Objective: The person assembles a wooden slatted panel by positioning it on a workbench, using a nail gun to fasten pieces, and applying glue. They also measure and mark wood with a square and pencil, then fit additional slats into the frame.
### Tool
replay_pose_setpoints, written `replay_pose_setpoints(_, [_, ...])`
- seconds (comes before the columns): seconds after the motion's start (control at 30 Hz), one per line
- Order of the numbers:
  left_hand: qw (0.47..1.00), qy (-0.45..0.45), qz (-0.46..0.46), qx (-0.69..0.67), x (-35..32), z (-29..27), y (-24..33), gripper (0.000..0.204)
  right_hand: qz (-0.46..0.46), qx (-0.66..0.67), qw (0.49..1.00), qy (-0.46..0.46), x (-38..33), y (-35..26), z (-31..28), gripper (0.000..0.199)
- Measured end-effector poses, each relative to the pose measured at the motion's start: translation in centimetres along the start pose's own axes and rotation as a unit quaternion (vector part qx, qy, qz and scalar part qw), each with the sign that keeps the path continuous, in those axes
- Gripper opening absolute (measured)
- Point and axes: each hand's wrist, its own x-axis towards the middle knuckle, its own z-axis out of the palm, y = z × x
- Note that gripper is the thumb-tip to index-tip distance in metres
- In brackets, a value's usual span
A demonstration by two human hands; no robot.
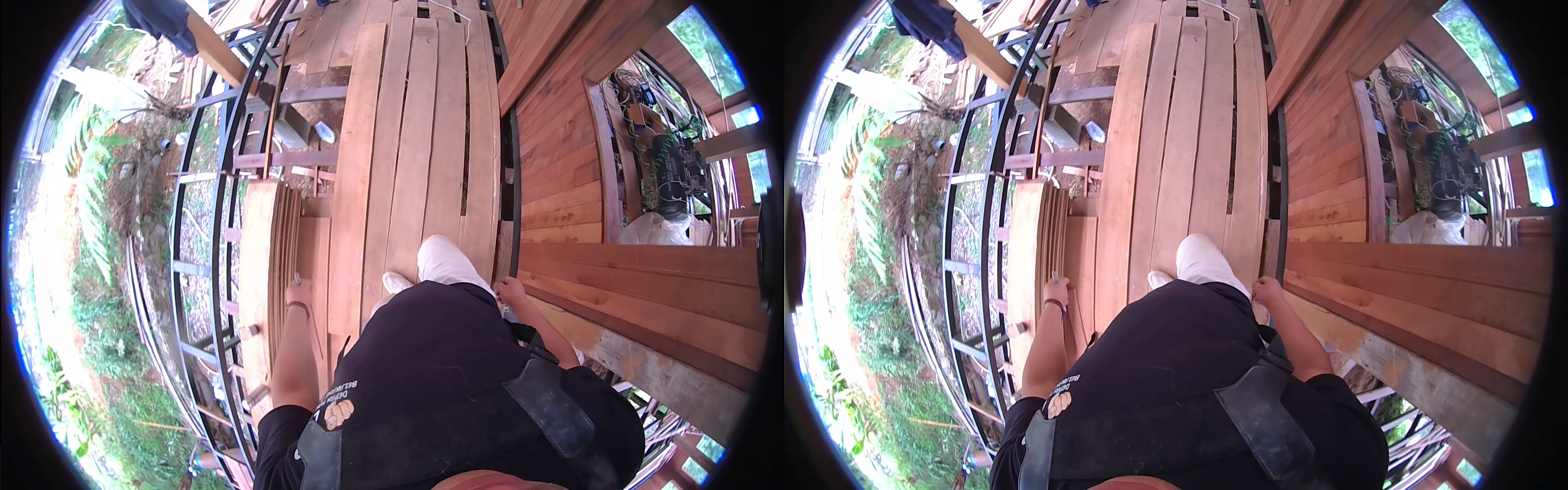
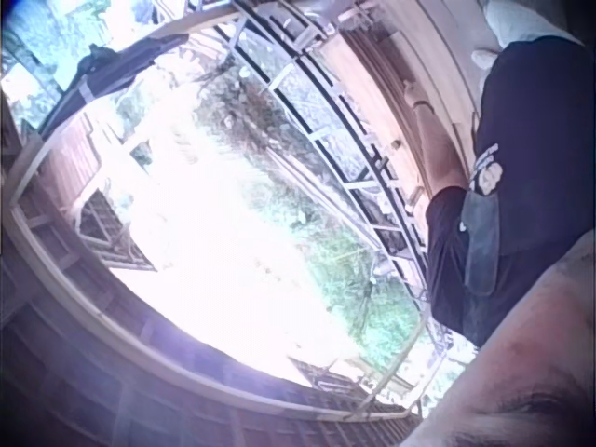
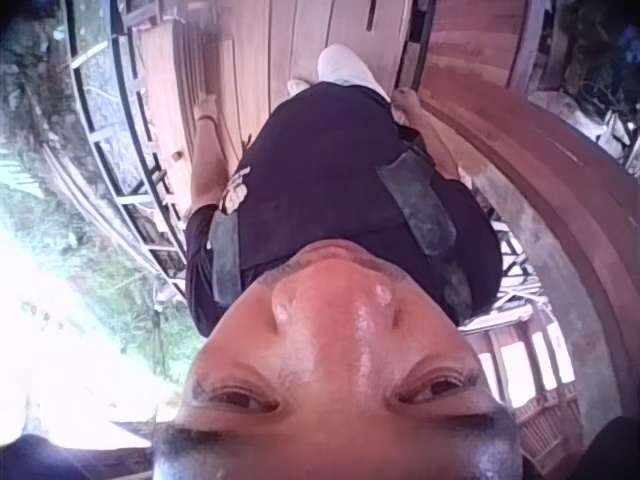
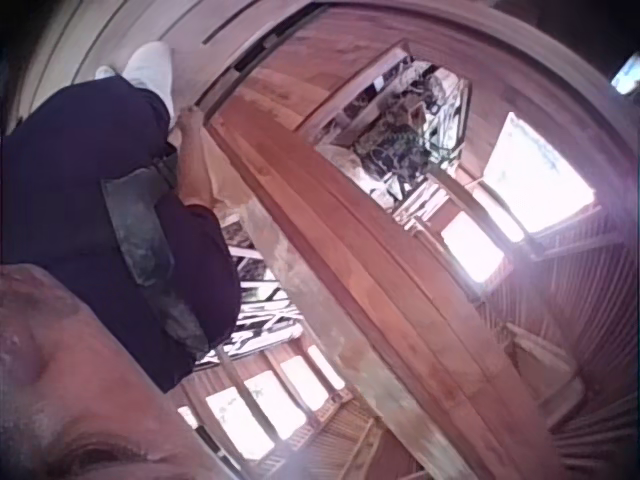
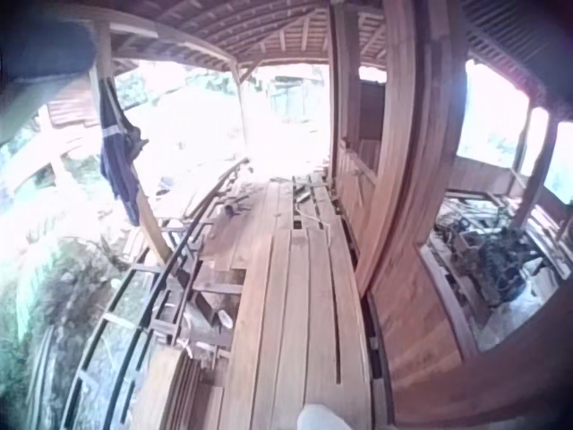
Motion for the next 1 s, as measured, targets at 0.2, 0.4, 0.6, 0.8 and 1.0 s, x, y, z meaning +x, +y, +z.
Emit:
replay_pose_setpoints(0.2, [0.986, -0.070, 0.135, 0.074, 1.5, 7.8, 14.9, 0.023, 0.039, -0.013, 0.999, 0.019, 4.7, -3.4, 0.0, 0.015])
replay_pose_setpoints(0.4, [0.954, -0.146, 0.097, 0.243, 3.5, 9.6, 20.7, 0.035, 0.150, 0.059, 0.987, 0.009, 11.8, -6.7, -1.8, 0.016])
replay_pose_setpoints(0.6, [0.953, -0.130, 0.065, 0.265, 7.5, 9.0, 29.1, 0.034, 0.081, 0.026, 0.996, 0.011, 18.2, -17.8, -5.5, 0.011])
replay_pose_setpoints(0.8, [0.973, -0.117, 0.057, 0.191, 11.1, 11.1, 38.0, 0.032, 0.075, 0.096, 0.992, 0.023, 27.1, -26.6, -8.6, 0.012])
replay_pose_setpoints(1.0, [0.951, -0.132, 0.035, 0.277, 16.0, 12.8, 38.9, 0.033, 0.098, 0.080, 0.992, 0.012, 31.9, -36.7, -9.2, 0.013])
